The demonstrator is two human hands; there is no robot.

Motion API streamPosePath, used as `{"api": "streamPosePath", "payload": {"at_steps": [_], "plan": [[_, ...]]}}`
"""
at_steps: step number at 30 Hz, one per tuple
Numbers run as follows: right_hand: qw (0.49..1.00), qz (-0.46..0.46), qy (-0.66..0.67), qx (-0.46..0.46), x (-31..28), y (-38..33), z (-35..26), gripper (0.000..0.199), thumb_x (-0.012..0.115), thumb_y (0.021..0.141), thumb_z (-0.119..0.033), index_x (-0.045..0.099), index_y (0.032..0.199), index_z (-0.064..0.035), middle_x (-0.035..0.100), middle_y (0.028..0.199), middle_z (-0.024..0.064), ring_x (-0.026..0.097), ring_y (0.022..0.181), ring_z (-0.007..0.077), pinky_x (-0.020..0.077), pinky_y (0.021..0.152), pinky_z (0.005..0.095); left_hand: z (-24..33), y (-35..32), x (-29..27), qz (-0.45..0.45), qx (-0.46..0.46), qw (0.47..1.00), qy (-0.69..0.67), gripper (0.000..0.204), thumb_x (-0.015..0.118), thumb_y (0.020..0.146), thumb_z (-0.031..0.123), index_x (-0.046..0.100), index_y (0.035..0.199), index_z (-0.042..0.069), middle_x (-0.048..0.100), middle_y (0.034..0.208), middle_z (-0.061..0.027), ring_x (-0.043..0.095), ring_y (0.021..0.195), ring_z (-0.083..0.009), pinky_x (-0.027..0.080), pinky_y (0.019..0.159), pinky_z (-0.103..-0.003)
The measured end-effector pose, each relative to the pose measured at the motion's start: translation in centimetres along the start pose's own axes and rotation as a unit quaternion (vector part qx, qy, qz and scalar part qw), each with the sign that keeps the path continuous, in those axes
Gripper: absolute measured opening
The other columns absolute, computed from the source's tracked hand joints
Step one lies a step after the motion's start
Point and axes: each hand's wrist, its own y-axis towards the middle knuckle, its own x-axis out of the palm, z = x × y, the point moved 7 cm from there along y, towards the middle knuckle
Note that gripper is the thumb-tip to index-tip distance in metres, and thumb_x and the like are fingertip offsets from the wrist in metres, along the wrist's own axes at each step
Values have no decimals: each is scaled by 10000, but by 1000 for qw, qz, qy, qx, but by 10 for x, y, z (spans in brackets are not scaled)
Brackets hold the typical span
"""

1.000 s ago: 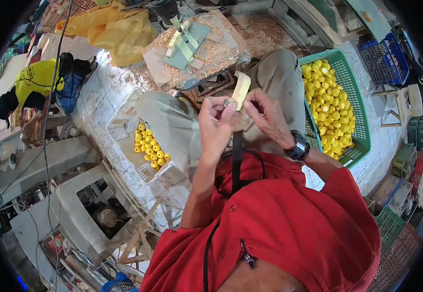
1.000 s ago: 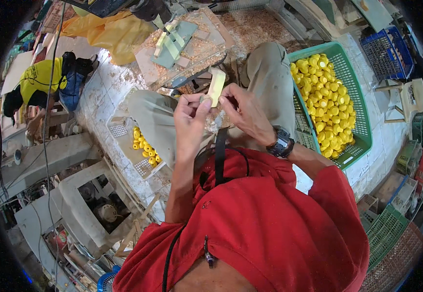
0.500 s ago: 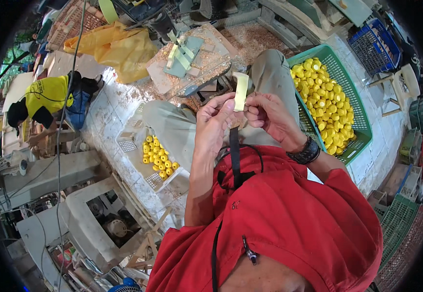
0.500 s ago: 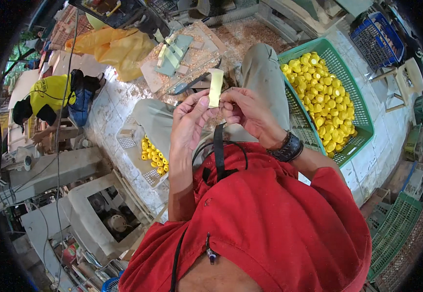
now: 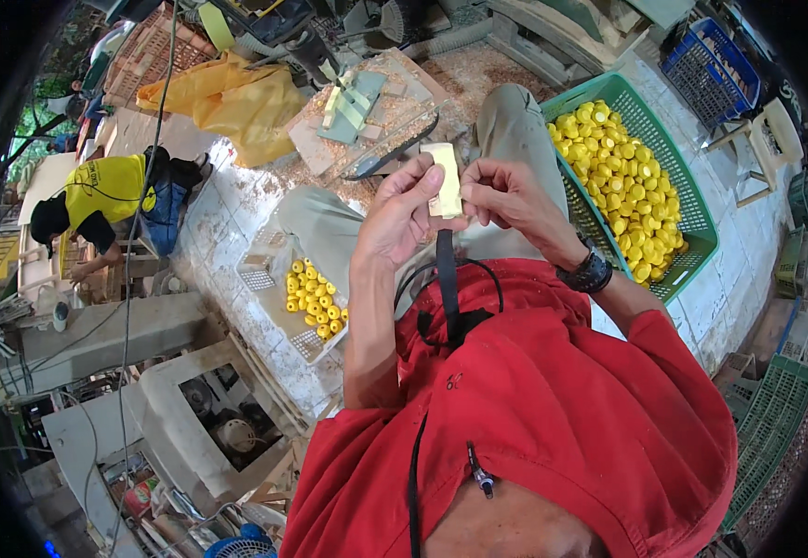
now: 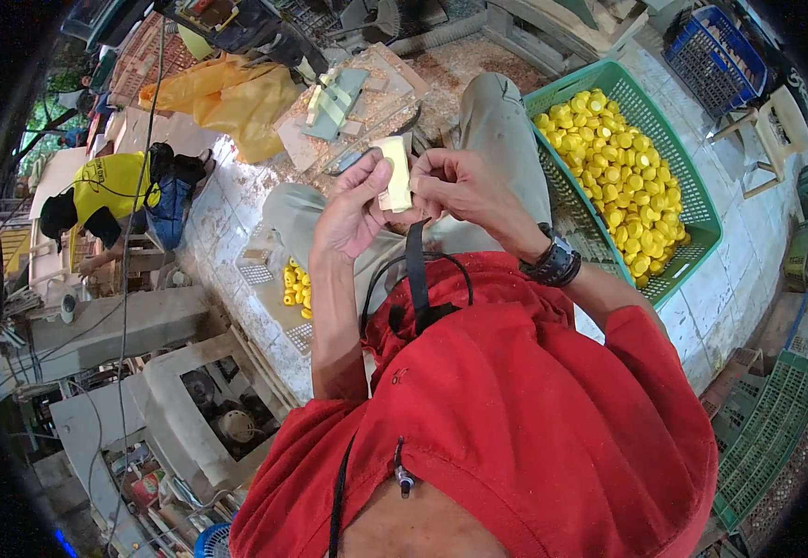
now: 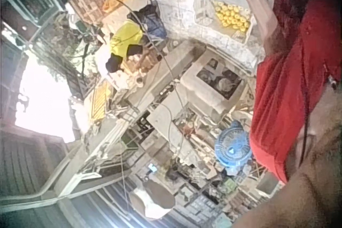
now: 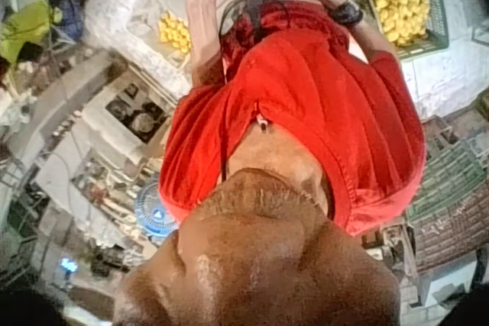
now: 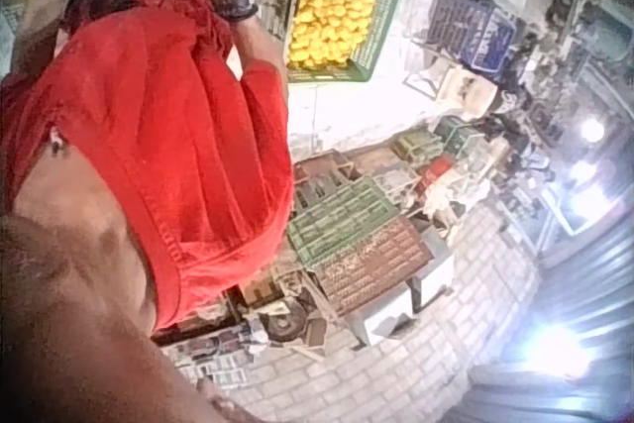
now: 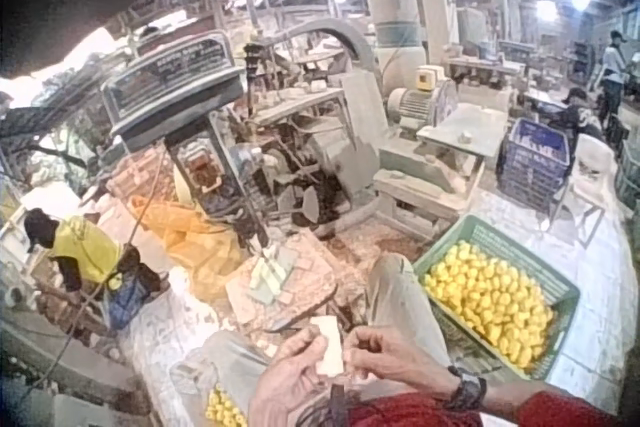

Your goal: The recorder uses tools to assemble and finish small wooden pieces in a workshop environment.

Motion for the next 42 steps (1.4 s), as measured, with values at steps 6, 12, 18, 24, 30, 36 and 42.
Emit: {"api": "streamPosePath", "payload": {"at_steps": [6,12,18,24,30,36,42], "plan": [[949,164,-188,-191,-14,-8,-24,286,692,862,-208,634,1093,-50,629,850,0,545,676,71,408,561,210,8,3,1,26,17,994,-105,283,524,979,182,536,1158,-36,648,1033,-159,688,908,-303,610,764,-462],[847,151,-358,-362,5,-15,-50,322,759,732,-69,648,1033,-40,609,990,92,597,872,258,485,707,357,7,4,-3,119,55,986,-105,230,560,966,201,551,1040,-17,652,931,-119,691,857,-299,597,793,-450],[837,88,-374,-390,0,-2,-52,279,723,708,9,672,979,-35,607,887,88,600,806,254,481,660,336,5,-1,-3,176,61,977,-100,163,588,953,189,544,933,34,619,832,-43,692,751,-226,587,814,-466],[770,87,-444,-450,9,-3,-64,257,724,678,35,648,914,-32,586,815,85,581,706,264,463,591,337,3,0,-2,188,98,972,-100,178,585,957,204,547,939,32,581,766,-9,665,689,-166,585,815,-458],[777,67,-419,-465,0,6,-53,220,714,664,13,582,830,-45,537,779,76,571,679,259,464,565,341,14,-3,-3,205,95,973,43,225,597,955,229,576,1010,12,517,675,40,515,571,-61,539,650,-290],[850,213,-325,-356,-51,30,-54,110,688,789,-55,628,871,-12,592,752,90,592,630,189,458,573,277,7,-5,6,67,32,976,203,243,577,963,230,584,1055,5,589,753,-5,526,614,-70,448,586,-216],[769,327,-411,-365,-82,37,-59,126,655,807,-54,632,916,5,618,754,123,613,647,245,487,608,316,-9,-6,20,-70,-27,997,20,410,504,984,164,432,1335,-35,605,996,-120,674,865,-273,556,770,-358]]}}
